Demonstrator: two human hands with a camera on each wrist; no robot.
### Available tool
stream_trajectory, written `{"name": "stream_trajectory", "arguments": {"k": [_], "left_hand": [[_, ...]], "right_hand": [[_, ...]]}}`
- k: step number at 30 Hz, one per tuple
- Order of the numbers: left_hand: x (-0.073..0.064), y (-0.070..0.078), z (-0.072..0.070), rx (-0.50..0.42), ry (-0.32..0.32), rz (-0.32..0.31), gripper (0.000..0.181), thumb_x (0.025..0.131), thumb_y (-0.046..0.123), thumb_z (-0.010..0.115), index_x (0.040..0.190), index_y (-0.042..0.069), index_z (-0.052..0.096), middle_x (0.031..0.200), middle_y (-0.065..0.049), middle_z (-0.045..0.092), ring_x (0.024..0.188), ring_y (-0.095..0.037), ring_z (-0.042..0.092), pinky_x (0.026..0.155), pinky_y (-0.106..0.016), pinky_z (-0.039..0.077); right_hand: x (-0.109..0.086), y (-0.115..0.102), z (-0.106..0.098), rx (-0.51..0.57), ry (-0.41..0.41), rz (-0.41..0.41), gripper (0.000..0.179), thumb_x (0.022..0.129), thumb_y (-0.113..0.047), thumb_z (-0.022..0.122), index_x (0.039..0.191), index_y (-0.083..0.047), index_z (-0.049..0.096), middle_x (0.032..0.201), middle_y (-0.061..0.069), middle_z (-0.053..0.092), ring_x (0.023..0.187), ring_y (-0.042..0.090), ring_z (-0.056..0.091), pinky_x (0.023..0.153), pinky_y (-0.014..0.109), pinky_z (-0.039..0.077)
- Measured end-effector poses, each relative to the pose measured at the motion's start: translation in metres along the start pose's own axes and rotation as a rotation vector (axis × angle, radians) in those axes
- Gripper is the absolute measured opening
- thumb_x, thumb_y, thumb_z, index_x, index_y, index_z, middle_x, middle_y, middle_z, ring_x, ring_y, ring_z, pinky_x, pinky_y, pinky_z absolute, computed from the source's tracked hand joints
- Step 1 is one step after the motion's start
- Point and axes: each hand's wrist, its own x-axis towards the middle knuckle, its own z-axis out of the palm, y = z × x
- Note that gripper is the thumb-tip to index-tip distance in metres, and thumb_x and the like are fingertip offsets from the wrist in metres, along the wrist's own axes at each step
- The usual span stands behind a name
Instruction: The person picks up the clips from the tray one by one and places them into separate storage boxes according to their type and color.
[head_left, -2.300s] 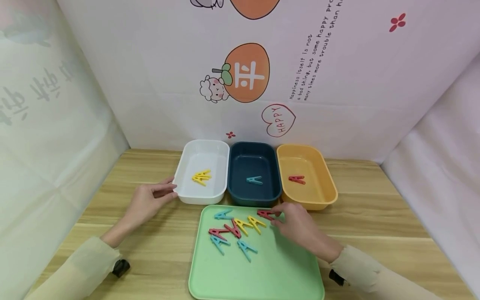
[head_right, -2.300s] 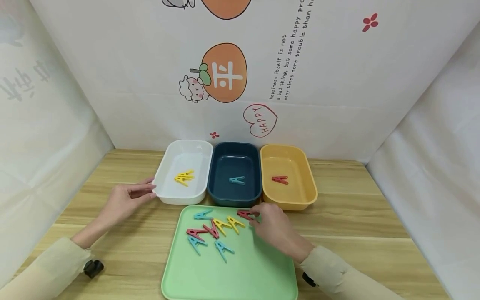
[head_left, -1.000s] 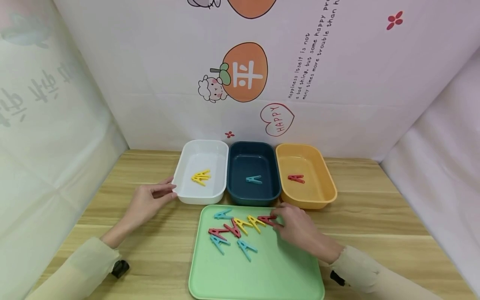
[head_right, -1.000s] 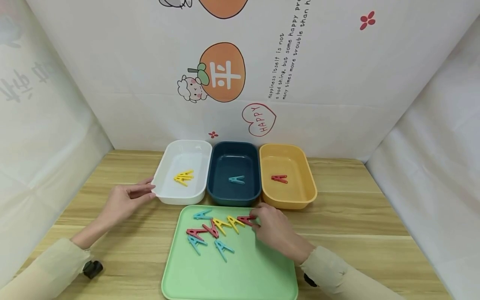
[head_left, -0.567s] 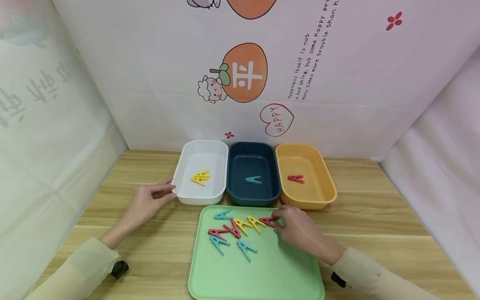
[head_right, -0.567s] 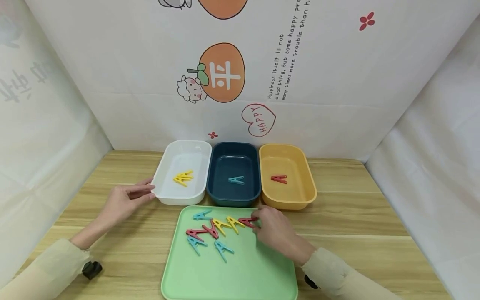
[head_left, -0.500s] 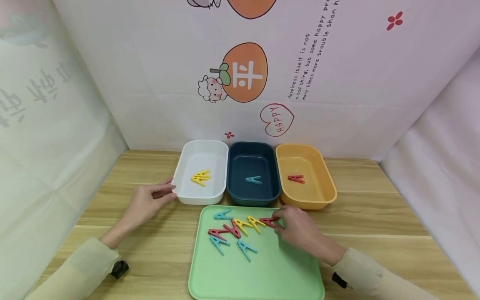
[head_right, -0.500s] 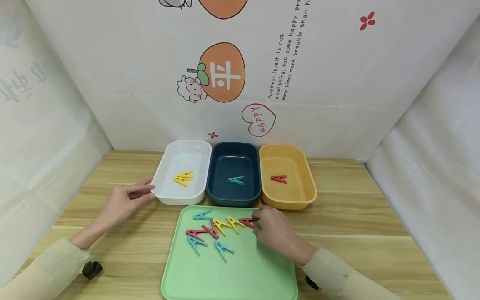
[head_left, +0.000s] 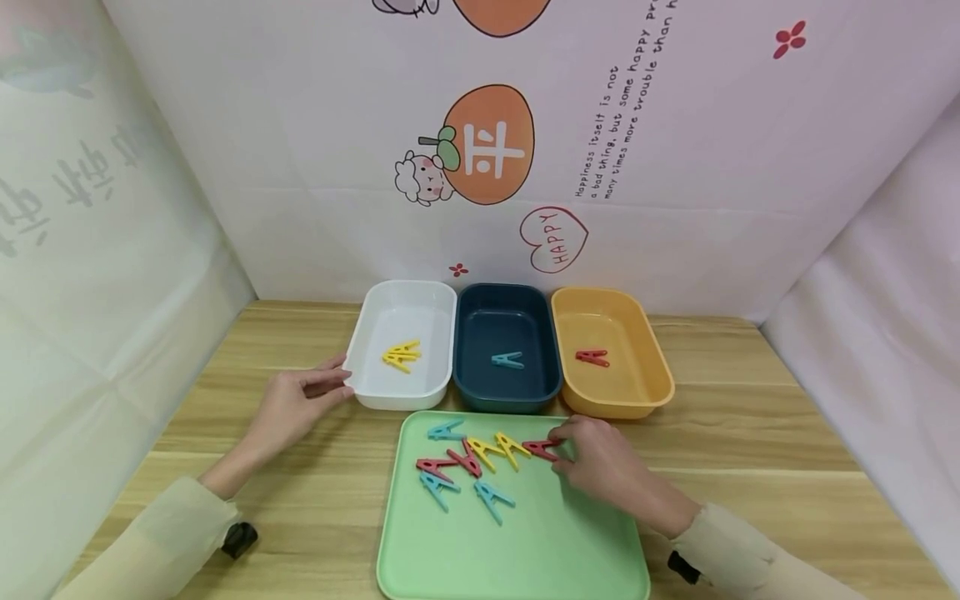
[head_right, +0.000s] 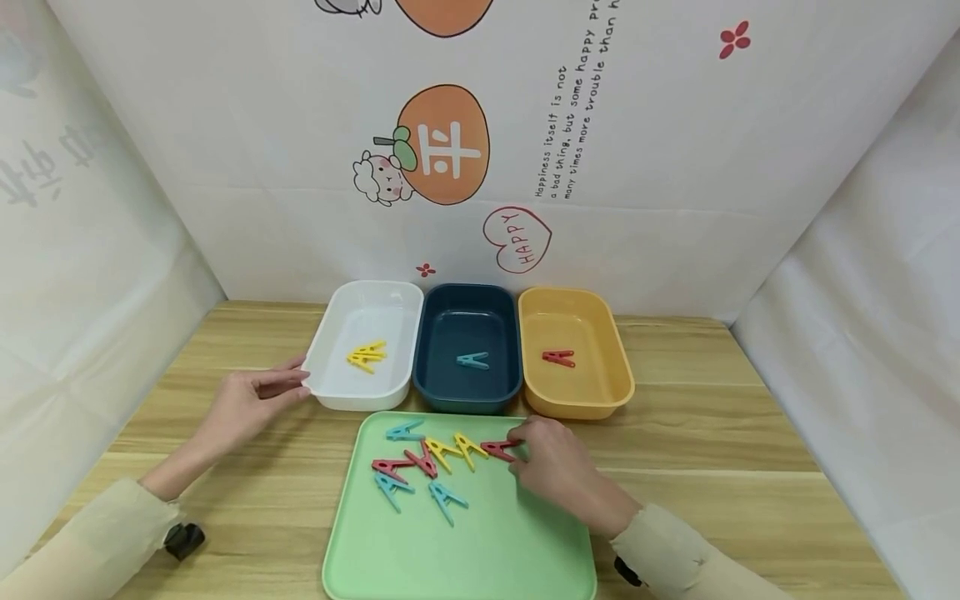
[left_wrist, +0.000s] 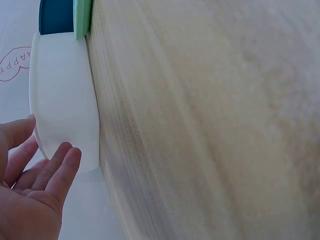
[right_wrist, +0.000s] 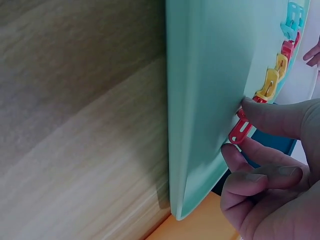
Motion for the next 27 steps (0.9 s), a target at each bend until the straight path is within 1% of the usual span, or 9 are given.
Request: {"name": "stream_trajectory", "arguments": {"k": [7,13,15,18,22,25,27], "left_hand": [[0.000,0.001,0.000,-0.001,0.005,0.004,0.028,0.095,0.009,0.081,0.118,-0.007,0.076,0.141,-0.019,0.064,0.115,-0.034,0.070,0.082,-0.015,0.057],[-0.001,0.002,-0.001,0.001,0.001,-0.002,0.029,0.095,0.010,0.082,0.118,-0.007,0.076,0.141,-0.019,0.063,0.116,-0.034,0.070,0.082,-0.015,0.057],[-0.001,0.002,-0.001,-0.004,0.002,-0.003,0.029,0.095,0.010,0.082,0.118,-0.007,0.076,0.141,-0.019,0.063,0.115,-0.033,0.070,0.082,-0.015,0.057],[-0.001,0.001,0.000,-0.016,0.001,-0.001,0.029,0.095,0.008,0.082,0.118,-0.008,0.076,0.141,-0.020,0.063,0.113,-0.033,0.071,0.082,-0.016,0.058],[-0.001,0.001,0.000,-0.014,0.001,0.002,0.029,0.095,0.009,0.082,0.118,-0.007,0.076,0.141,-0.019,0.063,0.113,-0.032,0.072,0.082,-0.016,0.058],[-0.001,0.001,0.000,-0.009,0.002,-0.001,0.029,0.095,0.010,0.082,0.118,-0.007,0.077,0.141,-0.018,0.064,0.114,-0.032,0.071,0.082,-0.016,0.058],[-0.001,0.001,0.000,-0.008,0.001,-0.001,0.029,0.095,0.010,0.082,0.119,-0.007,0.076,0.141,-0.018,0.064,0.114,-0.033,0.071,0.082,-0.016,0.058]], "right_hand": [[-0.002,0.002,-0.001,0.011,-0.003,-0.006,0.023,0.078,-0.009,0.093,0.098,-0.013,0.083,0.091,-0.007,0.069,0.082,0.014,0.059,0.079,0.040,0.057],[-0.004,0.004,-0.005,0.028,-0.036,0.036,0.027,0.078,-0.014,0.095,0.103,-0.012,0.084,0.093,-0.005,0.067,0.081,0.016,0.056,0.075,0.038,0.054],[-0.005,0.004,-0.005,0.034,-0.036,0.049,0.027,0.078,-0.014,0.095,0.102,-0.012,0.084,0.092,-0.005,0.066,0.081,0.016,0.056,0.076,0.038,0.053],[-0.007,0.006,-0.005,0.045,-0.015,0.049,0.025,0.078,-0.013,0.095,0.101,-0.014,0.084,0.095,-0.006,0.069,0.087,0.017,0.060,0.082,0.041,0.056],[-0.010,0.011,-0.006,0.085,0.029,0.043,0.027,0.079,-0.010,0.093,0.104,-0.013,0.083,0.103,-0.003,0.076,0.100,0.022,0.068,0.091,0.048,0.058],[-0.012,0.014,-0.008,0.122,0.051,0.042,0.032,0.079,-0.008,0.092,0.109,-0.009,0.083,0.104,0.000,0.078,0.103,0.025,0.070,0.090,0.049,0.059],[-0.013,0.016,-0.009,0.140,0.061,0.044,0.034,0.080,-0.008,0.092,0.113,-0.008,0.082,0.102,0.001,0.078,0.103,0.025,0.070,0.088,0.046,0.059]]}}
